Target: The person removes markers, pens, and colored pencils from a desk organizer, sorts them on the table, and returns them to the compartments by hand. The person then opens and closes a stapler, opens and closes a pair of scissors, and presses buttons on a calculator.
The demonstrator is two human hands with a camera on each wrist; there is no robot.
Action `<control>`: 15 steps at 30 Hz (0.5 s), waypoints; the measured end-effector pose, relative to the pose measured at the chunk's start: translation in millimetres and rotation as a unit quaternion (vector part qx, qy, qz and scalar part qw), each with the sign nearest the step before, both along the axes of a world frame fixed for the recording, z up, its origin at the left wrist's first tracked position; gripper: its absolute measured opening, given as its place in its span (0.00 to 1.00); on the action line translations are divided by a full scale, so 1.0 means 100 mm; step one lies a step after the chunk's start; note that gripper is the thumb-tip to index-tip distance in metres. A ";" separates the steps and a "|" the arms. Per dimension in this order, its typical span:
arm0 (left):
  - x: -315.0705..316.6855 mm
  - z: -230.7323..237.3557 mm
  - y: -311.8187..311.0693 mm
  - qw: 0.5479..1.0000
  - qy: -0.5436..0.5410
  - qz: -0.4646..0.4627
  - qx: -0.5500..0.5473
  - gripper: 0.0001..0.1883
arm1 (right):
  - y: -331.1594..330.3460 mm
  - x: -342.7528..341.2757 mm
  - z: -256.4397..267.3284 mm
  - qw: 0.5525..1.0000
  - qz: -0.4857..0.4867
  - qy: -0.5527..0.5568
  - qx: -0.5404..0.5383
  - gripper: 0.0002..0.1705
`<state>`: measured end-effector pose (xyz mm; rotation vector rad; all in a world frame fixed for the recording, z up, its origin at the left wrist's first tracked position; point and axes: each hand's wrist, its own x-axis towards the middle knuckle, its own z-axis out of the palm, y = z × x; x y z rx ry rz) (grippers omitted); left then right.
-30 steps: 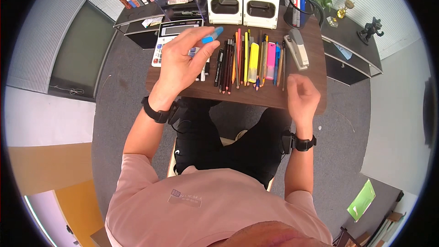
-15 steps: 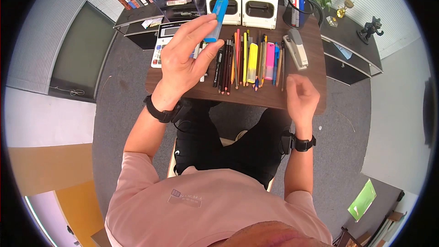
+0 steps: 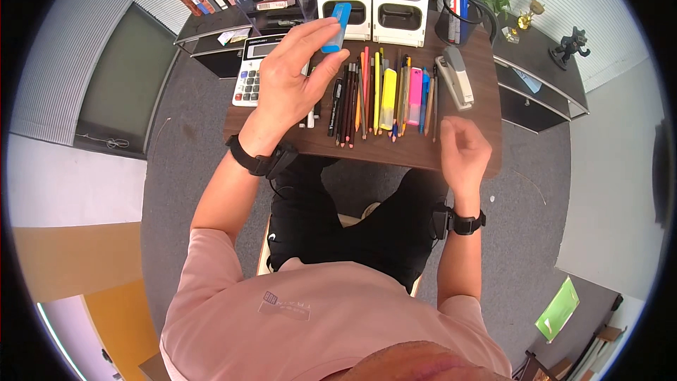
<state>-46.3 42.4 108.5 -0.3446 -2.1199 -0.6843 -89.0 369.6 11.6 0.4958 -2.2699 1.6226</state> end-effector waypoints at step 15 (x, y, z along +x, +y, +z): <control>-0.04 -0.06 -0.03 0.999 -0.043 0.027 0.010 0.20 | 0.00 0.01 0.03 1.000 0.003 0.019 0.009 0.07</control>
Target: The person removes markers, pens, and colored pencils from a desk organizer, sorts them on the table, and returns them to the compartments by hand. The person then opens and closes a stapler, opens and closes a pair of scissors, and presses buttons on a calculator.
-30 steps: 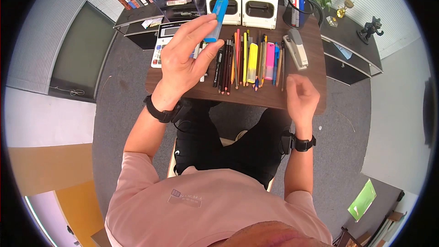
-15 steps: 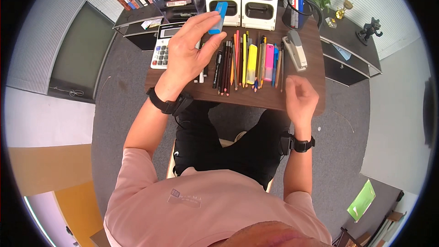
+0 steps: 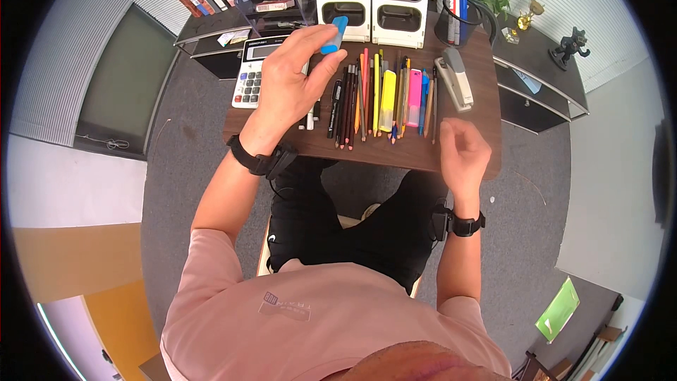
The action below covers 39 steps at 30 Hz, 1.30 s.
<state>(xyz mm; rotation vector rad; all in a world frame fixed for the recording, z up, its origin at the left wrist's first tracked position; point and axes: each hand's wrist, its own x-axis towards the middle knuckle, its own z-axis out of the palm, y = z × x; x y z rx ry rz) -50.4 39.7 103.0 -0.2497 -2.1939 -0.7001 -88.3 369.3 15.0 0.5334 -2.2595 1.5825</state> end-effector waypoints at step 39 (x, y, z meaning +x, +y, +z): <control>-1.15 0.47 -0.33 0.999 0.034 -0.033 -0.027 0.20 | 0.00 0.00 0.00 0.999 0.019 -0.017 -0.043 0.06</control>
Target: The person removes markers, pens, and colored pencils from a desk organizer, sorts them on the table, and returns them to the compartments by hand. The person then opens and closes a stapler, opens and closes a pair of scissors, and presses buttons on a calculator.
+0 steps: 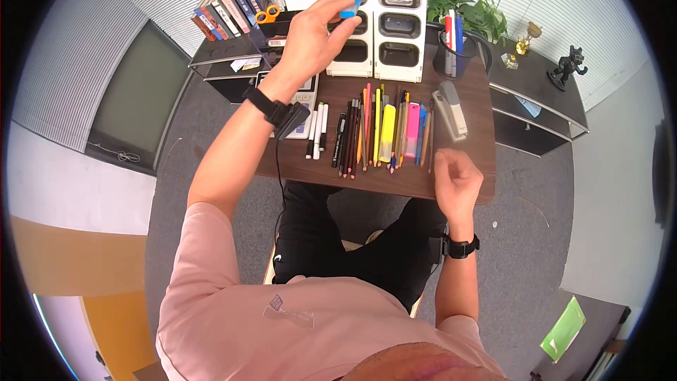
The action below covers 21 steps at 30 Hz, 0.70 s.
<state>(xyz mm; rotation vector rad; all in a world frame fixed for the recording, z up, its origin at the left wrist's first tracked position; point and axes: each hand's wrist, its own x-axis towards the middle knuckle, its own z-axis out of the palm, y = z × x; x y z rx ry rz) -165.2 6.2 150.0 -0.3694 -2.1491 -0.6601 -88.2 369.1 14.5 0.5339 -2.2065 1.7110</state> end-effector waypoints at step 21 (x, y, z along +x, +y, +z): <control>-0.02 0.31 0.09 0.988 -0.106 0.108 -0.036 0.22 | 0.00 0.00 0.00 1.000 -0.011 0.003 0.016 0.05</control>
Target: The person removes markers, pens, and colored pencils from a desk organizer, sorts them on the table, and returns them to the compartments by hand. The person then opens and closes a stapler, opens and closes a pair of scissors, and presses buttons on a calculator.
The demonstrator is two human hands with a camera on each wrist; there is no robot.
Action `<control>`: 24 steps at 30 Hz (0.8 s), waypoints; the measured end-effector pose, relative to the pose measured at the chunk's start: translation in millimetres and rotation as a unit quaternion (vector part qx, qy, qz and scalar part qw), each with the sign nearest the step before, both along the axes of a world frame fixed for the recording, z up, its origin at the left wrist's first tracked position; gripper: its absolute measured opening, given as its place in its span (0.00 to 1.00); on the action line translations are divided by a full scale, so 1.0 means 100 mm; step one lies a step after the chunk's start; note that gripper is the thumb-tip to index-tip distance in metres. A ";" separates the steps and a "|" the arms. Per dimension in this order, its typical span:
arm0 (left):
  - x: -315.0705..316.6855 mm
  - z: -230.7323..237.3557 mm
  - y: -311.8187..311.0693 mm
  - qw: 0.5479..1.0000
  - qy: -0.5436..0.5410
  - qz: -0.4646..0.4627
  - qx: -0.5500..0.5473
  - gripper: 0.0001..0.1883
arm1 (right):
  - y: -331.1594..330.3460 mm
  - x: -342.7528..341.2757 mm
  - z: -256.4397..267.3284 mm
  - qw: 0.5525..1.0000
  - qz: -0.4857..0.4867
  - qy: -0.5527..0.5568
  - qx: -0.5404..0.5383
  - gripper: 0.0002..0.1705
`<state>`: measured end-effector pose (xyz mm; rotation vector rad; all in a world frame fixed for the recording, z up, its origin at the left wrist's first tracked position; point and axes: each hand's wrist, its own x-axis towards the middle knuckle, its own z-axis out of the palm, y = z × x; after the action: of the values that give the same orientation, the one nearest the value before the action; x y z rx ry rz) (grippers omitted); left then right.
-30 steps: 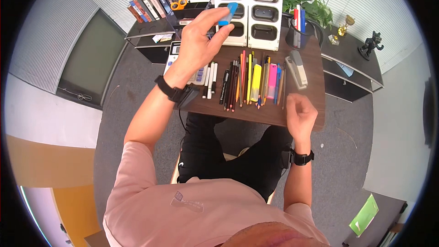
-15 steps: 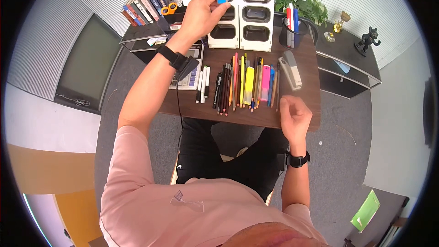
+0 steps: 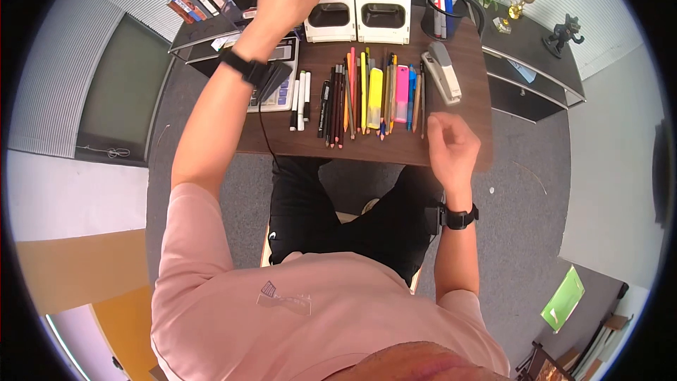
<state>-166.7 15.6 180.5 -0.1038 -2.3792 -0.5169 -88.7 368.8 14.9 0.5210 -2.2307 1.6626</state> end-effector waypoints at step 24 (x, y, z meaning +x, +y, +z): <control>1.94 -1.70 0.00 0.947 0.019 -0.109 0.301 0.12 | 0.01 -0.03 -0.05 0.998 -0.012 -0.056 0.021 0.08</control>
<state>27.3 15.6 10.3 -0.0991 -2.0813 -1.3077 -91.9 370.2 10.4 0.4198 -2.3468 1.6747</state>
